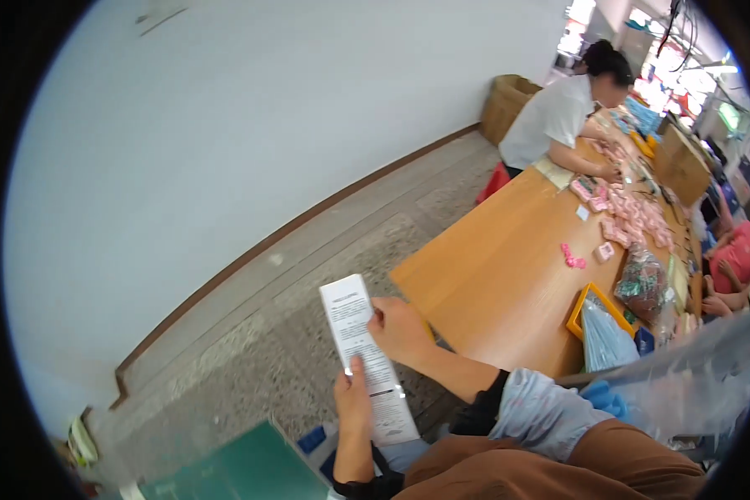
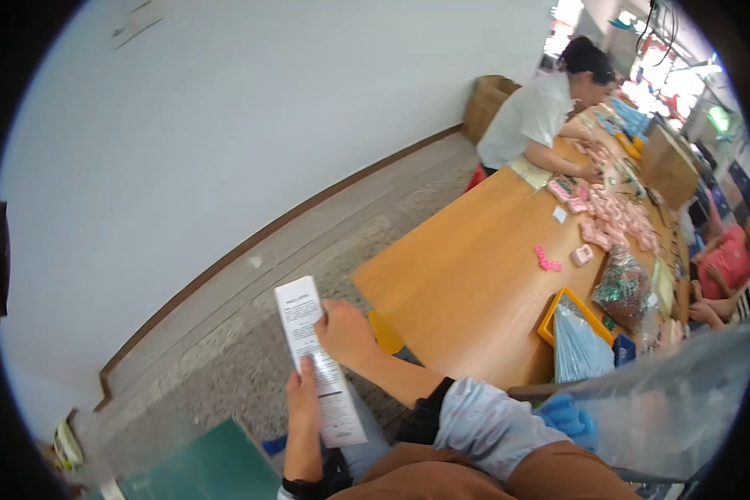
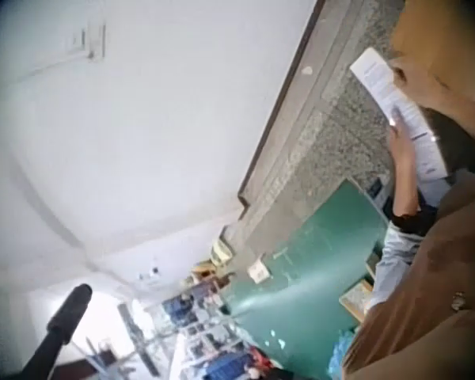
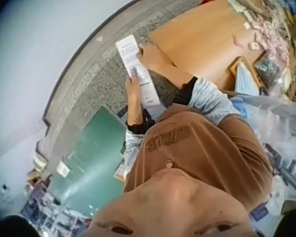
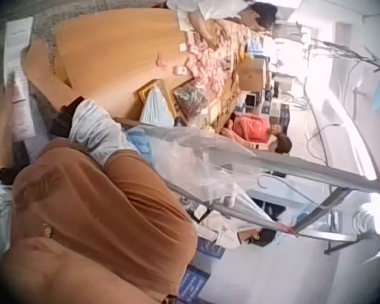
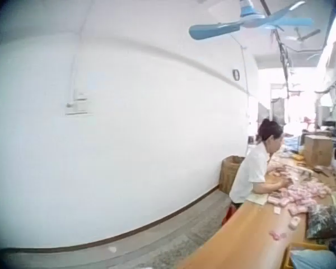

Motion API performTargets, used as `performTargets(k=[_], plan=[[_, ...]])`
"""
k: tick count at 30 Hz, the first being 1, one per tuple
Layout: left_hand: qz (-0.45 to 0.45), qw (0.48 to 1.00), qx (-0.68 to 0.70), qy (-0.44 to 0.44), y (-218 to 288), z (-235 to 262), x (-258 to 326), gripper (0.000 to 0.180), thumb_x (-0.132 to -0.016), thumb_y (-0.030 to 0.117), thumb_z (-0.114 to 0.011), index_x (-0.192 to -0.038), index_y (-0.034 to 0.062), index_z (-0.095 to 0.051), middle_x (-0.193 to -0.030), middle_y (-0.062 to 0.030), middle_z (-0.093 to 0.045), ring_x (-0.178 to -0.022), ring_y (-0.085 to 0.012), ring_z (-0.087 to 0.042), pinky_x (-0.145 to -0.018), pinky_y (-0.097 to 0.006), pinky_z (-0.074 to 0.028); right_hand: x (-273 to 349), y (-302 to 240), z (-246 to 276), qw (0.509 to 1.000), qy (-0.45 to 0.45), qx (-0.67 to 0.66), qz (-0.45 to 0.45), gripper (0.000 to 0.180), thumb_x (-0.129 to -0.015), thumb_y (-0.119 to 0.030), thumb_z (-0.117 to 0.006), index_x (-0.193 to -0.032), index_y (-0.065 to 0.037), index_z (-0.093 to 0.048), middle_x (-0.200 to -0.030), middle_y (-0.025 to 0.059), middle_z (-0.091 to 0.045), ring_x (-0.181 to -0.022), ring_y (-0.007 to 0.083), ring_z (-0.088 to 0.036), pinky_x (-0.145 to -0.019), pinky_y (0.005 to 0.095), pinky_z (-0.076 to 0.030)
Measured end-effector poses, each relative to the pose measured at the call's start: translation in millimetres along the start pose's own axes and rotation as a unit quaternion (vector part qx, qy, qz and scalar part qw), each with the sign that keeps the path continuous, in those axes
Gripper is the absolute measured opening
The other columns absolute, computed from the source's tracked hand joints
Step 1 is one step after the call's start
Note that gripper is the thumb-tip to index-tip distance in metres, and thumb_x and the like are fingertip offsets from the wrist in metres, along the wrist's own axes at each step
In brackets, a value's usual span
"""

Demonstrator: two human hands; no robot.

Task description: The person picks up a tool package and a paper slip, then handles a circuit board and a pink plastic housing. They place the items down to handle a clear plastic sleeve before picking up a soldering iron and its power cord.

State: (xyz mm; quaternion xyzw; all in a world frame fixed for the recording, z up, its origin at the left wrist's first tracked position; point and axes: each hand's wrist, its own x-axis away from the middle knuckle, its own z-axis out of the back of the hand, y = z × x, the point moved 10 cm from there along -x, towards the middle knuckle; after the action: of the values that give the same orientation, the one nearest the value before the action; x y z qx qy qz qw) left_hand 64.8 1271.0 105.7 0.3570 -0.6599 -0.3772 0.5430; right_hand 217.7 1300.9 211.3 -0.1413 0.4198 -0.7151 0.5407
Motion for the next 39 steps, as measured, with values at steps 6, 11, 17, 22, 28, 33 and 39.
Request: performTargets(k=[6, 11, 17, 22, 28, 33, 39], plan=[[0.007, 0.982, -0.154, -0.112, 60, -40, -127, 0.039, -0.083, 0.033, -0.046, -0.095, -0.0043, -0.052, -0.081, -0.0076, -0.056, -0.072, -0.0131, -0.051, -0.064, -0.025, -0.041, -92, 84, -21, 0.975, -0.027, -0.139, -0.172, 0.013, -0.070, -0.002, -0.046, -0.080, 0.002, -0.053, -0.070, 0.0148, -0.055, -0.061, 0.0229, -0.055, -0.054, 0.0338, -0.044], [0.001, 0.947, -0.232, -0.224, 89, -101, -195, 0.037, -0.082, 0.030, -0.049, -0.093, -0.0052, -0.052, -0.080, -0.0116, -0.058, -0.071, -0.0157, -0.054, -0.063, -0.027, -0.042, -122, 147, -10, 0.872, 0.006, -0.379, -0.309, 0.016, -0.075, -0.004, -0.046, -0.089, 0.002, -0.052, -0.070, 0.0055, -0.056, -0.063, 0.0116, -0.055, -0.056, 0.0244, -0.046], [-0.076, 0.876, -0.355, -0.317, 114, -198, -281, 0.038, -0.080, 0.029, -0.052, -0.094, -0.0055, -0.051, -0.083, -0.0155, -0.058, -0.075, -0.0204, -0.055, -0.066, -0.029, -0.043, -181, 213, 11, 0.865, 0.117, -0.361, -0.326, 0.017, -0.075, -0.004, -0.046, -0.090, 0.003, -0.050, -0.071, 0.0065, -0.056, -0.062, 0.0119, -0.055, -0.056, 0.0249, -0.048], [-0.125, 0.847, -0.367, -0.363, 188, -313, -335, 0.036, -0.080, 0.030, -0.052, -0.091, -0.0046, -0.052, -0.081, -0.0143, -0.058, -0.075, -0.0198, -0.055, -0.067, -0.030, -0.042, -282, 230, 92, 0.886, 0.176, -0.309, -0.297, 0.017, -0.077, -0.007, -0.047, -0.090, 0.003, -0.050, -0.073, 0.0062, -0.055, -0.062, 0.0110, -0.055, -0.055, 0.0246, -0.048], [-0.135, 0.767, -0.366, -0.510, 225, -444, -318, 0.040, -0.080, 0.034, -0.051, -0.095, -0.0024, -0.052, -0.084, -0.0142, -0.058, -0.079, -0.0200, -0.056, -0.070, -0.030, -0.042, -301, 236, 212, 0.850, 0.352, -0.273, -0.283, 0.019, -0.075, -0.008, -0.051, -0.090, 0.004, -0.049, -0.071, 0.0064, -0.055, -0.059, 0.0112, -0.054, -0.052, 0.0243, -0.047], [-0.093, 0.679, -0.422, -0.594, 150, -453, -344, 0.040, -0.079, 0.036, -0.051, -0.092, -0.0023, -0.054, -0.085, -0.0141, -0.058, -0.079, -0.0199, -0.056, -0.070, -0.030, -0.042, -251, 269, 176, 0.771, 0.412, -0.305, -0.378, 0.021, -0.074, -0.006, -0.052, -0.092, 0.004, -0.047, -0.076, 0.0094, -0.056, -0.062, 0.0139, -0.057, -0.055, 0.0247, -0.049], [-0.080, 0.629, -0.376, -0.676, 217, -526, -381, 0.044, -0.077, 0.040, -0.053, -0.093, -0.0014, -0.055, -0.082, -0.0137, -0.059, -0.076, -0.0201, -0.057, -0.068, -0.030, -0.042, -312, 262, 207, 0.708, 0.509, -0.322, -0.369, 0.019, -0.073, -0.005, -0.052, -0.090, 0.002, -0.047, -0.081, 0.0099, -0.057, -0.068, 0.0159, -0.058, -0.061, 0.0267, -0.050]])
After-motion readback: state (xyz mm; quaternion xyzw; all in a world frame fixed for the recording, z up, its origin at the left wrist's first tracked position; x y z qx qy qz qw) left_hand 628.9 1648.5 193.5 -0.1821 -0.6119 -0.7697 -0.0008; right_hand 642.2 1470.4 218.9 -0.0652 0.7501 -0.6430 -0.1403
